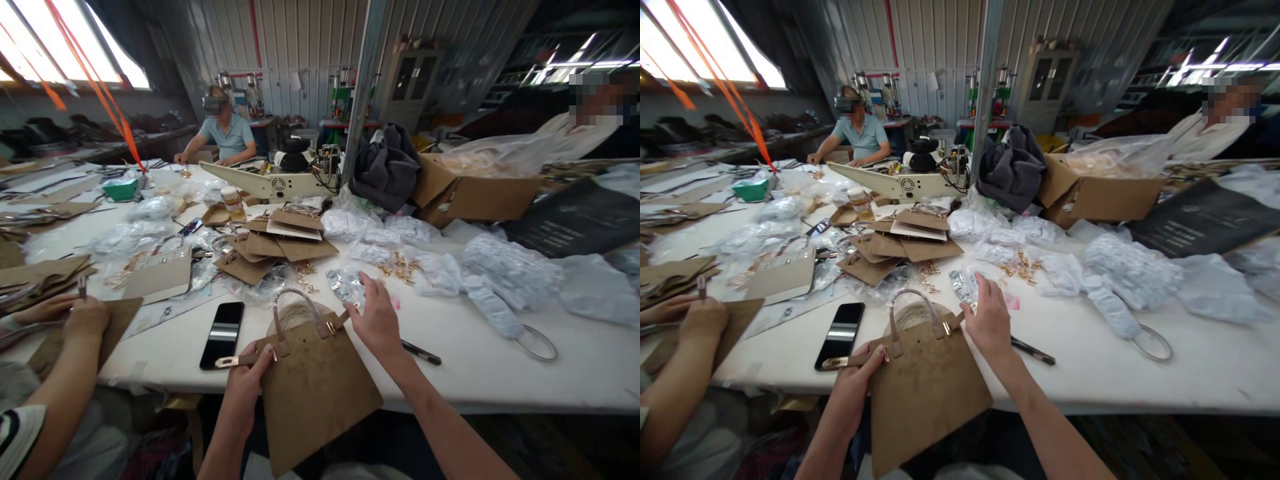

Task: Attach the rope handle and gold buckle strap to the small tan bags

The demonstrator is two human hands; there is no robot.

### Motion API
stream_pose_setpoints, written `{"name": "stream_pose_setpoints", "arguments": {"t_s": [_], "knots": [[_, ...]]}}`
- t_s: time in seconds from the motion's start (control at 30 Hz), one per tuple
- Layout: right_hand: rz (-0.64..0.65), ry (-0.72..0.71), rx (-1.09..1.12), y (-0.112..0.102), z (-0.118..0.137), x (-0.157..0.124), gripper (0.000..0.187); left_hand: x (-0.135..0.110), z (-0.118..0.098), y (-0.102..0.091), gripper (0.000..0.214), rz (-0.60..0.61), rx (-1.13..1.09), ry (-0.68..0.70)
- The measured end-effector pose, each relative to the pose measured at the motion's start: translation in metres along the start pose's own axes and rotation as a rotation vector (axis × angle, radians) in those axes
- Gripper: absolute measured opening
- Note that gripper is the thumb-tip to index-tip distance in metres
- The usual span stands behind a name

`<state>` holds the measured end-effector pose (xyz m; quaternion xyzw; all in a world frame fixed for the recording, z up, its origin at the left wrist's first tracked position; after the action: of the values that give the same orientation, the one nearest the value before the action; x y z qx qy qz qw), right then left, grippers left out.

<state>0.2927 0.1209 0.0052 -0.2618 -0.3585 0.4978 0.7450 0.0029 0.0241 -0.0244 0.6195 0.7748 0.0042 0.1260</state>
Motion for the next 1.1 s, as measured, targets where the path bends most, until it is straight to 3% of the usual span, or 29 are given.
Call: {"name": "stream_pose_setpoints", "arguments": {"t_s": [0.03, 0.1, 0.17, 0.23, 0.33, 0.47, 0.8, 0.97, 1.1], "knots": [[0.032, -0.105, -0.059, 0.001, 0.010, 0.010, 0.056, 0.001, -0.002, 0.002, 0.057, -0.009, 0.001, 0.013], [0.232, -0.209, -0.178, 0.015, 0.029, 0.030, 0.033, 0.003, -0.006, 0.007, 0.057, -0.013, -0.003, 0.033], [0.427, -0.165, -0.257, 0.038, 0.042, 0.050, 0.018, 0.005, -0.009, 0.009, 0.058, 0.006, -0.003, 0.039], [0.508, -0.078, -0.282, 0.062, 0.049, 0.067, 0.016, 0.007, -0.008, 0.010, 0.061, 0.022, -0.001, 0.034], [0.519, -0.033, -0.247, 0.090, 0.049, 0.080, 0.017, 0.008, -0.004, 0.007, 0.062, 0.023, -0.037, 0.007], [0.529, -0.025, -0.167, 0.104, 0.040, 0.078, 0.019, 0.007, 0.002, 0.005, 0.062, 0.016, -0.105, -0.031], [0.586, -0.097, 0.090, 0.109, 0.026, 0.073, 0.007, 0.005, 0.002, 0.019, 0.059, -0.009, -0.175, -0.033], [0.589, -0.039, 0.264, 0.113, 0.018, 0.076, 0.035, 0.006, 0.006, 0.017, 0.058, -0.015, -0.213, -0.039], [0.574, 0.021, 0.358, 0.104, 0.013, 0.083, 0.030, 0.009, 0.012, 0.015, 0.057, -0.034, -0.205, -0.080]]}}
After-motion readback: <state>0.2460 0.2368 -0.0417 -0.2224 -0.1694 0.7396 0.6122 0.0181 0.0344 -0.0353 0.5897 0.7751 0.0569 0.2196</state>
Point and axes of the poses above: each hand's wrist, its own x-axis towards the middle knuckle, its own y-axis out of the palm, z = x × y, the point moved 2 cm from there along x, towards the middle knuckle, and after that the axes turned 13 degrees about y, right-handed, at the moved point
